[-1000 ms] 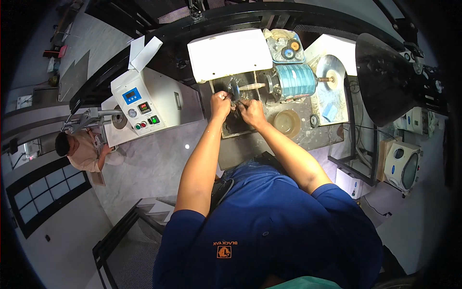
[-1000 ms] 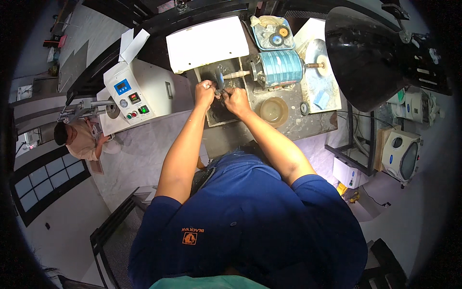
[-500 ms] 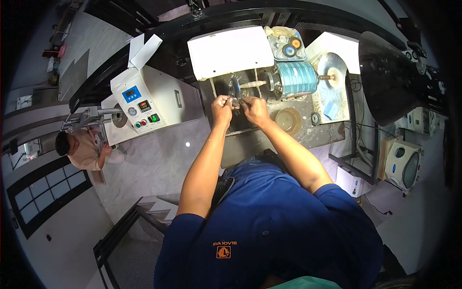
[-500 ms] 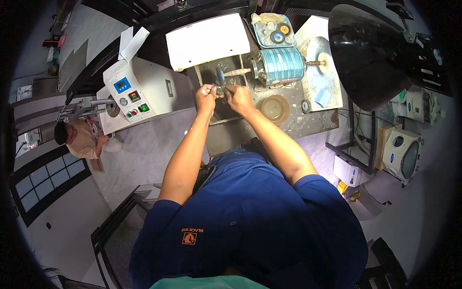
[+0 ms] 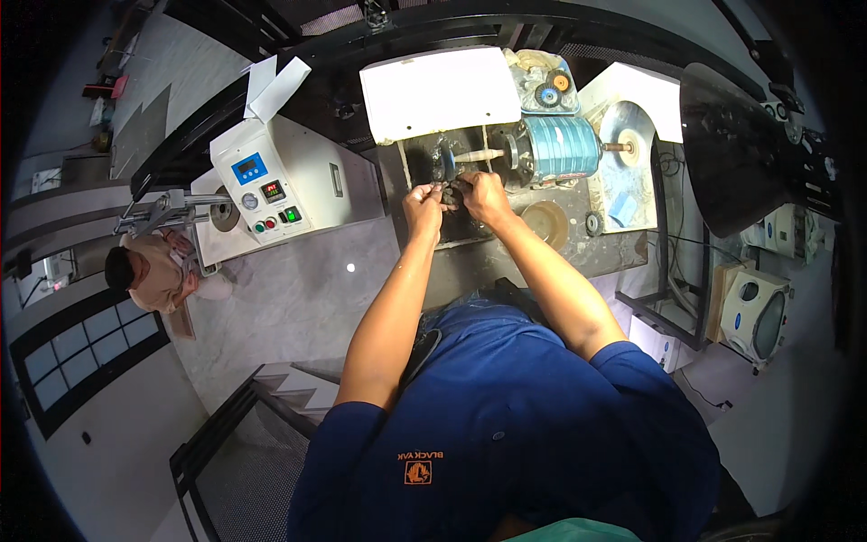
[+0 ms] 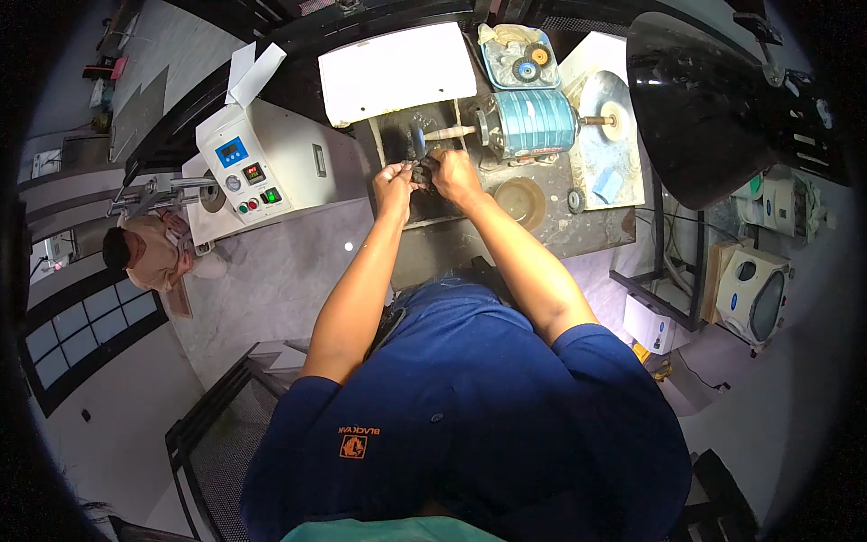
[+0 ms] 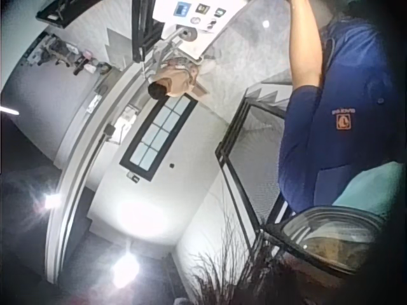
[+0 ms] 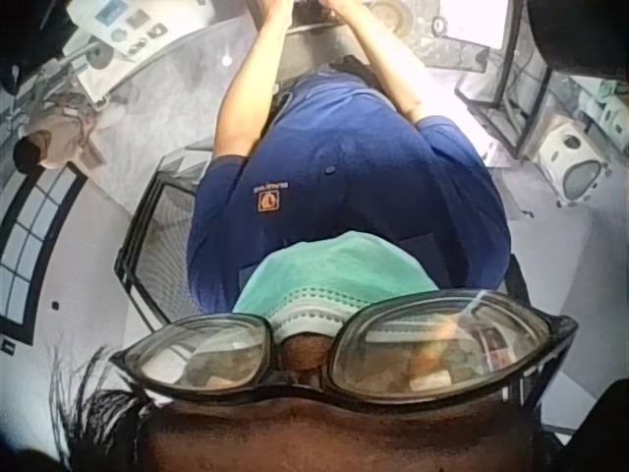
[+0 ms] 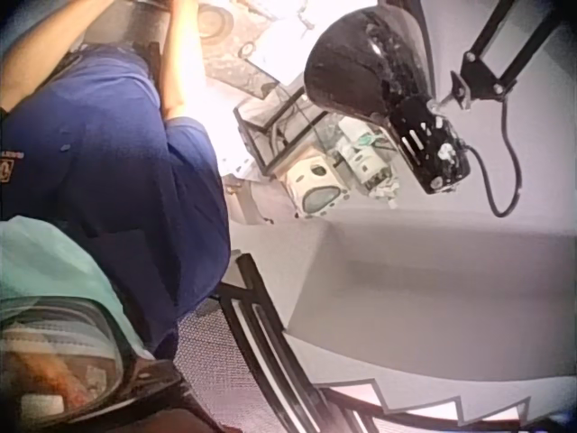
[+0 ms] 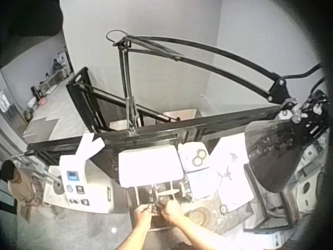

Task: Polishing a metal dental prosthetic framework using a bench lathe.

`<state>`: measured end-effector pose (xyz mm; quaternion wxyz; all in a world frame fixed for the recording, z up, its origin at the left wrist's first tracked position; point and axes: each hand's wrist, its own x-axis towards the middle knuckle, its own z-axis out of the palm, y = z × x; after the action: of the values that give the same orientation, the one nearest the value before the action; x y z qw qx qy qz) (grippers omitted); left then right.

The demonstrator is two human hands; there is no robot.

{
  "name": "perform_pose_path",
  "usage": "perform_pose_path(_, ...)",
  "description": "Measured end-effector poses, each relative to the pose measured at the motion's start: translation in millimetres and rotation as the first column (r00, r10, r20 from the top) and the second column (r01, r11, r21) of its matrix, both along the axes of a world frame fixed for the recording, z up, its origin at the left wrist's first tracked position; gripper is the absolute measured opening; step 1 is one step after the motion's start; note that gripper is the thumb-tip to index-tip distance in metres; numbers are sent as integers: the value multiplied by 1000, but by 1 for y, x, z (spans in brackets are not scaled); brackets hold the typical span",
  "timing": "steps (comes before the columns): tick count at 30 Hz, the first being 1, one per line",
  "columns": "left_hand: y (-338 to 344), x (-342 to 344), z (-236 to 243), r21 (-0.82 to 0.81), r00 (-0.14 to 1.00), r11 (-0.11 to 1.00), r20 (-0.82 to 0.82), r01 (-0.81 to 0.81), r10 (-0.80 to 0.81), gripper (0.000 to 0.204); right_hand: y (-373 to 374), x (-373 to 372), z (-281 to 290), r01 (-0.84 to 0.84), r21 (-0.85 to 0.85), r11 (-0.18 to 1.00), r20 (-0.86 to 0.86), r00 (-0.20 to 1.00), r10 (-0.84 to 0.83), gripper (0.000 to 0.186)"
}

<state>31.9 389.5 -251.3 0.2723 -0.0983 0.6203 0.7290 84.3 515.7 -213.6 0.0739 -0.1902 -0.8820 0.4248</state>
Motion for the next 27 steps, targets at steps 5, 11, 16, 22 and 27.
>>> perform_pose_path(5, 1, -2, 12, -61, 996, 998, -83, 33, -38, 10, 1, 7, -2, 15, -51, 999, 8, 1000, -14, 15)
perform_pose_path(11, 0, -10, 16, -118, 996, 991, -63, 57, -64, 11, -2, 2, -2, 10, 22, 1000, 46, 999, -11, 16)
perform_pose_path(16, 3, -11, 18, -134, 992, 984, -45, 113, -120, 12, -1, 4, -9, 49, -35, 998, 43, 998, -47, 17)
perform_pose_path(22, -15, -10, 10, -215, 973, 973, -194, 86, -129, 6, 2, 6, -13, -63, -65, 996, 74, 995, 68, 32)
perform_pose_path(27, -26, -5, 9, -79, 973, 994, -212, 71, -86, 1, 5, 1, -48, -220, 177, 959, 287, 944, 163, 73)
